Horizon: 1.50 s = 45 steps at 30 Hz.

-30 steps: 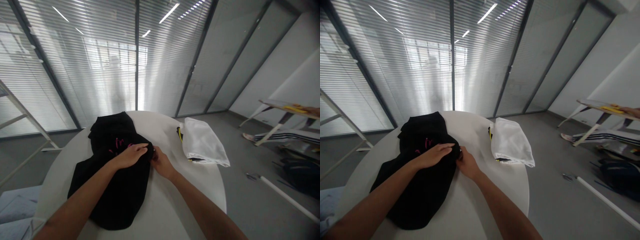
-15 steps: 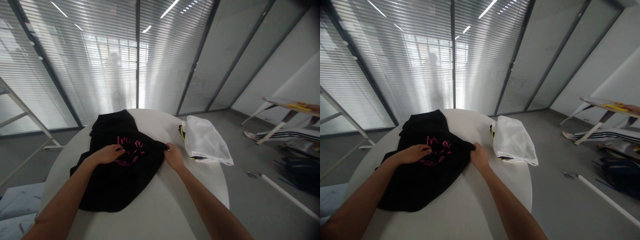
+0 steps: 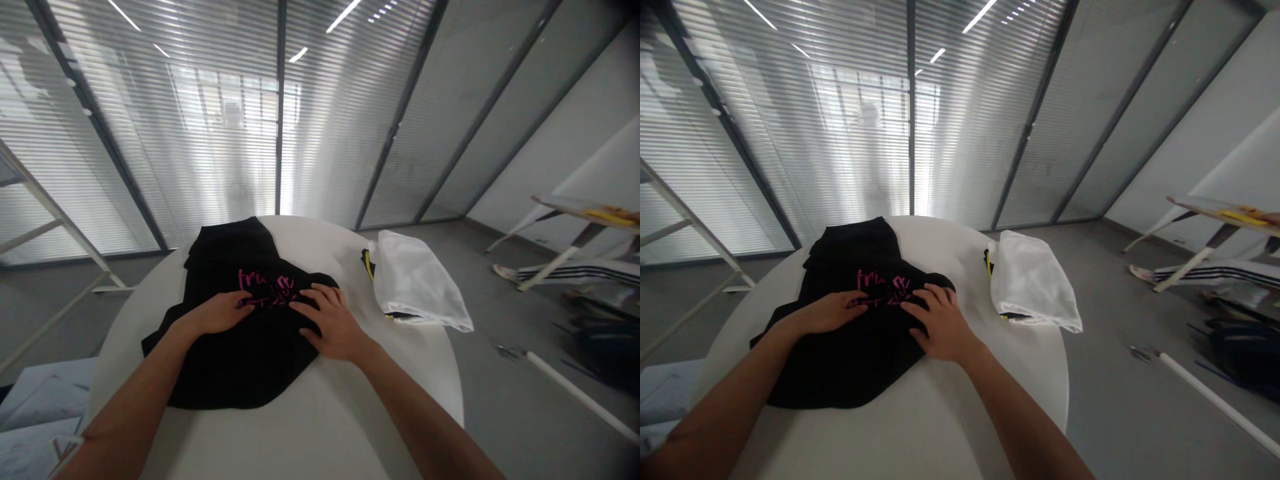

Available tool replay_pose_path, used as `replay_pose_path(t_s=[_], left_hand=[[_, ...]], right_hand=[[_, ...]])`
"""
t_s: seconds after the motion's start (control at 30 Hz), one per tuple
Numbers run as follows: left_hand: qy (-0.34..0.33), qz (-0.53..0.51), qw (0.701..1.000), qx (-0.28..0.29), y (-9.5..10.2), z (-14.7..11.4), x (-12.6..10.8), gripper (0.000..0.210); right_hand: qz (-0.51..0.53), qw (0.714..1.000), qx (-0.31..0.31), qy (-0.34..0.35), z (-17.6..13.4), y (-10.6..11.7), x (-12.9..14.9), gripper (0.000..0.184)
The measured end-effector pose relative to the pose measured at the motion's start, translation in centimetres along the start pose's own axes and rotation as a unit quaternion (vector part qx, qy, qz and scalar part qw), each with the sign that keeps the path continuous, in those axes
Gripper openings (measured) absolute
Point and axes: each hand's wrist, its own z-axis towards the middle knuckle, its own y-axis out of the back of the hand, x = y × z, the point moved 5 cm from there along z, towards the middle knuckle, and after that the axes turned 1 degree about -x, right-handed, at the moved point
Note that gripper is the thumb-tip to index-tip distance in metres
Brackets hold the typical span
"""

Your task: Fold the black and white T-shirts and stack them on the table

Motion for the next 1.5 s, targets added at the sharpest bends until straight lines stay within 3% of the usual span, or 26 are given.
replay_pose_path(t_s=[0.1, 0.3, 0.43, 0.57, 0.7, 0.8, 0.9, 1.0, 1.07, 1.27, 1.5], left_hand=[[0.002, 0.019, 1.000, -0.006, 0.0, 0.0, -0.2, 0.045], [0.078, 0.104, 0.991, -0.038, 0.5, -0.5, 1.2, 0.046], [0.095, 0.123, 0.988, -0.020, 0.4, -0.6, 2.6, 0.050], [0.090, 0.125, 0.988, 0.003, 0.3, -0.7, 3.0, 0.057], [0.109, 0.140, 0.984, 0.009, 0.3, -0.9, 2.9, 0.060], [0.125, 0.167, 0.978, 0.003, 0.4, -1.0, 2.6, 0.058], [0.129, 0.212, 0.969, -0.017, 0.4, -0.9, 2.2, 0.055], [0.119, 0.262, 0.956, -0.052, 0.2, -0.6, 1.3, 0.052], [0.101, 0.278, 0.953, -0.066, -0.1, -0.3, 0.6, 0.049], [0.146, 0.234, 0.960, -0.047, -0.6, -0.9, 1.3, 0.055], [0.129, 0.172, 0.977, 0.011, -0.5, -1.4, 2.5, 0.060]], right_hand=[[0.014, 0.997, 0.078, 0.003, -0.2, -0.7, 0.5, 0.066], [0.079, 0.990, 0.109, -0.035, -0.8, 0.5, -1.2, 0.041], [0.126, 0.983, 0.126, -0.047, -1.2, 1.8, -2.3, 0.034], [0.187, 0.958, 0.208, -0.067, -2.0, 2.3, -3.4, 0.032], [0.086, 0.951, 0.278, -0.109, -2.4, 1.9, -3.6, 0.029], [-0.063, 0.950, 0.246, -0.180, -1.8, 1.5, -3.4, 0.035], [-0.159, 0.946, 0.156, -0.236, -1.0, 1.2, -2.7, 0.045], [-0.188, 0.959, 0.071, -0.200, -0.2, 0.6, -1.7, 0.038], [-0.197, 0.963, 0.053, -0.177, 0.0, -0.1, -1.5, 0.043], [-0.199, 0.950, 0.124, -0.204, -0.5, -1.7, -2.8, 0.052], [-0.207, 0.933, 0.203, -0.211, -1.4, 1.1, -2.1, 0.038]])
